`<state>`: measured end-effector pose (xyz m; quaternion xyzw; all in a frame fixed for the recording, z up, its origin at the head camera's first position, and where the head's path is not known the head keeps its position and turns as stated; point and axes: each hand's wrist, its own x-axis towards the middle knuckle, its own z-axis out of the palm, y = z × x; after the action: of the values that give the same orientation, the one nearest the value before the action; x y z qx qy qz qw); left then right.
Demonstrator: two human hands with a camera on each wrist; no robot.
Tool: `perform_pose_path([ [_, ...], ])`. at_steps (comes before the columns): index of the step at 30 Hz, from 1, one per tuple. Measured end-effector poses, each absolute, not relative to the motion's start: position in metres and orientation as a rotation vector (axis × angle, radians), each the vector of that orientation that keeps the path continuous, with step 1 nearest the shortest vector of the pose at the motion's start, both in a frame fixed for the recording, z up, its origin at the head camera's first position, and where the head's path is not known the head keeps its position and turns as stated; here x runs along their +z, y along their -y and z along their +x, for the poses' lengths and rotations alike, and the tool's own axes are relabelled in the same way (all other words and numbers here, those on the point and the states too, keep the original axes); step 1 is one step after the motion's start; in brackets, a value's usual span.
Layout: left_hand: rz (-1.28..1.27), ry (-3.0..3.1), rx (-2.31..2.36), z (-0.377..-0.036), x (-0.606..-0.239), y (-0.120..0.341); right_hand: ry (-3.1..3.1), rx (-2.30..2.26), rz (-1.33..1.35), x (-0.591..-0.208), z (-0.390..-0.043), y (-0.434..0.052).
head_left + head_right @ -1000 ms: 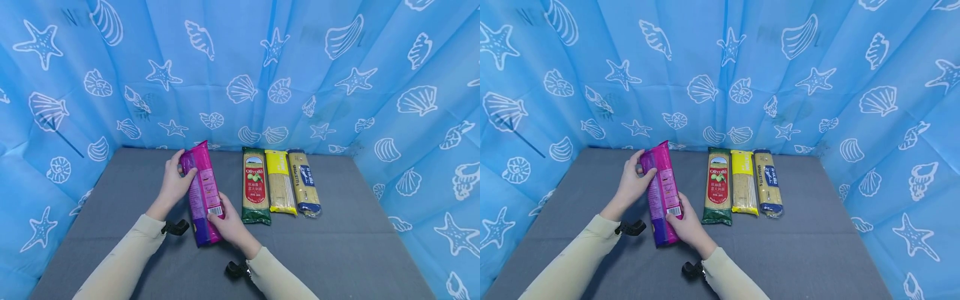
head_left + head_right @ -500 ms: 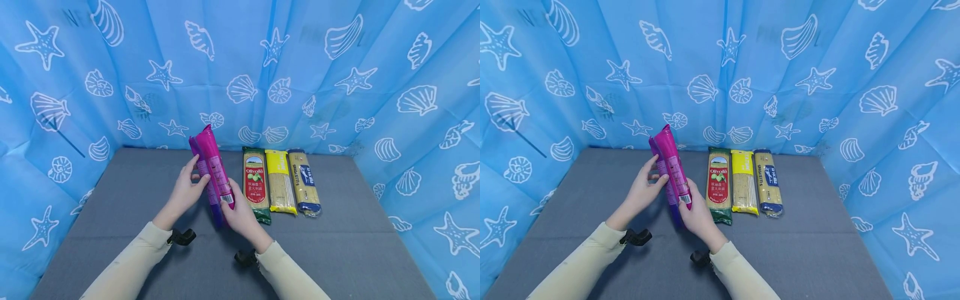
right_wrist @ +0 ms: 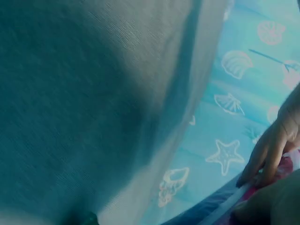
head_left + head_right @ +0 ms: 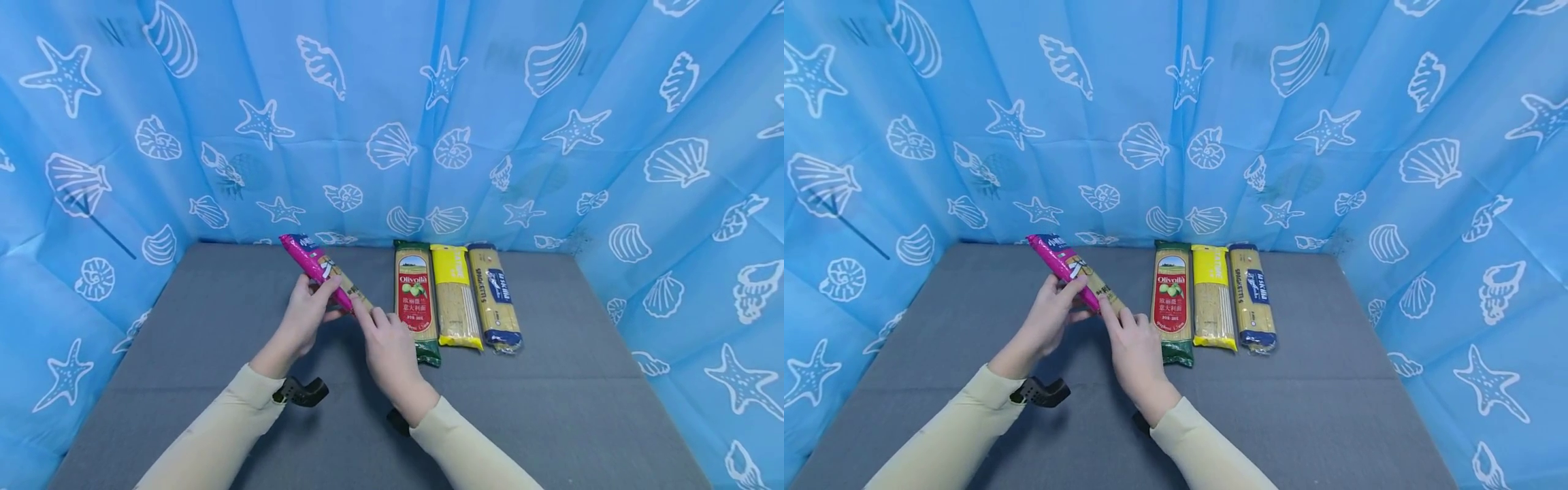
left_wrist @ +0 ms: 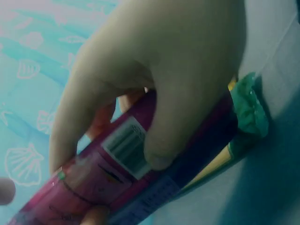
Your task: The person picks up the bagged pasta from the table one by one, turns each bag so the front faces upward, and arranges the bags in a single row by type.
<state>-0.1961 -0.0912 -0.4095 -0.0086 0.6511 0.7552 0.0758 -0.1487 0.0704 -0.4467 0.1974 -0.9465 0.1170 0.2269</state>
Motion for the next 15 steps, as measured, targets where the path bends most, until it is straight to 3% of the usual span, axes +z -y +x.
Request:
perform_pose_path([
  [8, -0.299, -1.959, 2.295, -0.199, -0.421, 0.088, 2.6, 0.293, 0.528, -0.456, -0.141, -0.063],
  [15, -0.355, -1.951, 2.325, -0.202, -0.428, 0.087, 2.653, 0.24, 0.534, -0.455, -0.13, -0.059],
])
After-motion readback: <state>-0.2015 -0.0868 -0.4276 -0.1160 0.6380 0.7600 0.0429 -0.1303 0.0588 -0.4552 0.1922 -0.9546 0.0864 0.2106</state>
